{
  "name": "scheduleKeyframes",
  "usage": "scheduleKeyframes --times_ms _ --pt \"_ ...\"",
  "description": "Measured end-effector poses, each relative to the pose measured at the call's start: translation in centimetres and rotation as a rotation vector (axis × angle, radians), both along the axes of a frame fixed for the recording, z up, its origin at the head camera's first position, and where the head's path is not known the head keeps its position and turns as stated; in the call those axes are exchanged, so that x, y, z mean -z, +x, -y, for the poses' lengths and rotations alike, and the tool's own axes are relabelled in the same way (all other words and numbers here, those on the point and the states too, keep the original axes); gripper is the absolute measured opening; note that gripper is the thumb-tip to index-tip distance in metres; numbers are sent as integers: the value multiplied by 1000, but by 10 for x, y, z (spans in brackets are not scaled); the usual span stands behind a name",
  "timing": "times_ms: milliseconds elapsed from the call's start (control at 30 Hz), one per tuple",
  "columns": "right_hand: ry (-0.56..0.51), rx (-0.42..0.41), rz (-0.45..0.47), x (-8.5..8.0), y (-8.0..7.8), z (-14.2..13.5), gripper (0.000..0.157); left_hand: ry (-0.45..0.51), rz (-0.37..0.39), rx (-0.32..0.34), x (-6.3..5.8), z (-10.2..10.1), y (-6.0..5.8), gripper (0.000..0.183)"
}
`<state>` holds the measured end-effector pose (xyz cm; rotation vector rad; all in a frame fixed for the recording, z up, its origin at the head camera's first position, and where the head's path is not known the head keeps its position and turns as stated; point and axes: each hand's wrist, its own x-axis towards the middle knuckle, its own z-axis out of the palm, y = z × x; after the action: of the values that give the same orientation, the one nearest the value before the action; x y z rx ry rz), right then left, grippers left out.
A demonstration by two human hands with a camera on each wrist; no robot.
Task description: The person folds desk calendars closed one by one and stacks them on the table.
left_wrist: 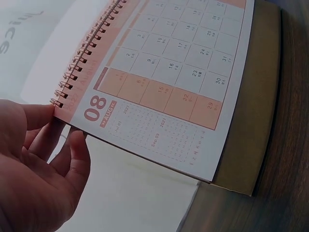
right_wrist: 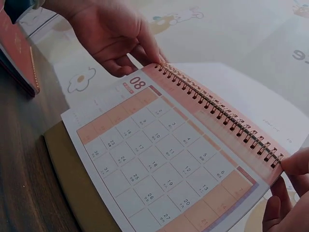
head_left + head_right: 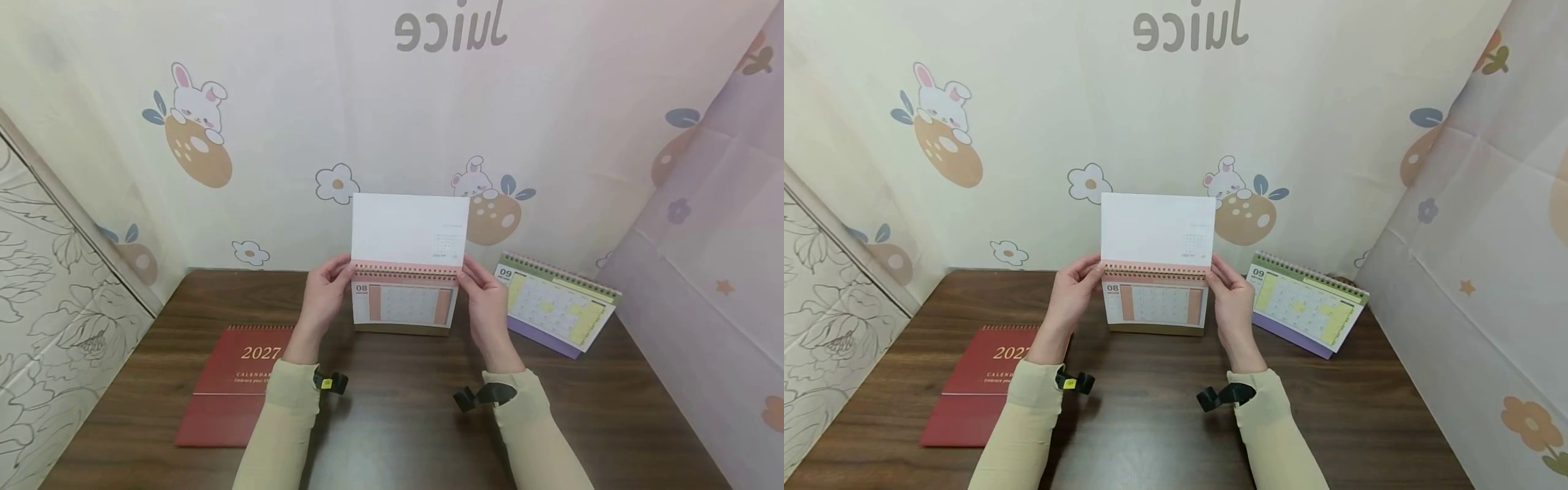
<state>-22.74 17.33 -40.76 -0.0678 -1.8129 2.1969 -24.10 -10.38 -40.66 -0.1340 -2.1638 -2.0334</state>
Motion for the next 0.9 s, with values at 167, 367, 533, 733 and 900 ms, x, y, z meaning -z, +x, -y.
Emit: scheduleKeyframes --times_ms 167,367,533,733,900 --pt "-52 49 -14 0 -1 2 33 1 -18 -21 1 0 -1 31" --pt "-60 49 -28 -1 -1 1 18 0 -24 -51 2 1 1 31" --pt "-50 45 -27 -1 0 1 13 9 -15 -57 4 3 1 30" --pt "-59 37 -32 0 1 0 21 16 -16 -43 6 6 0 29" --pt "-77 37 -64 2 0 0 24 8 -31 -37 6 8 -1 25"
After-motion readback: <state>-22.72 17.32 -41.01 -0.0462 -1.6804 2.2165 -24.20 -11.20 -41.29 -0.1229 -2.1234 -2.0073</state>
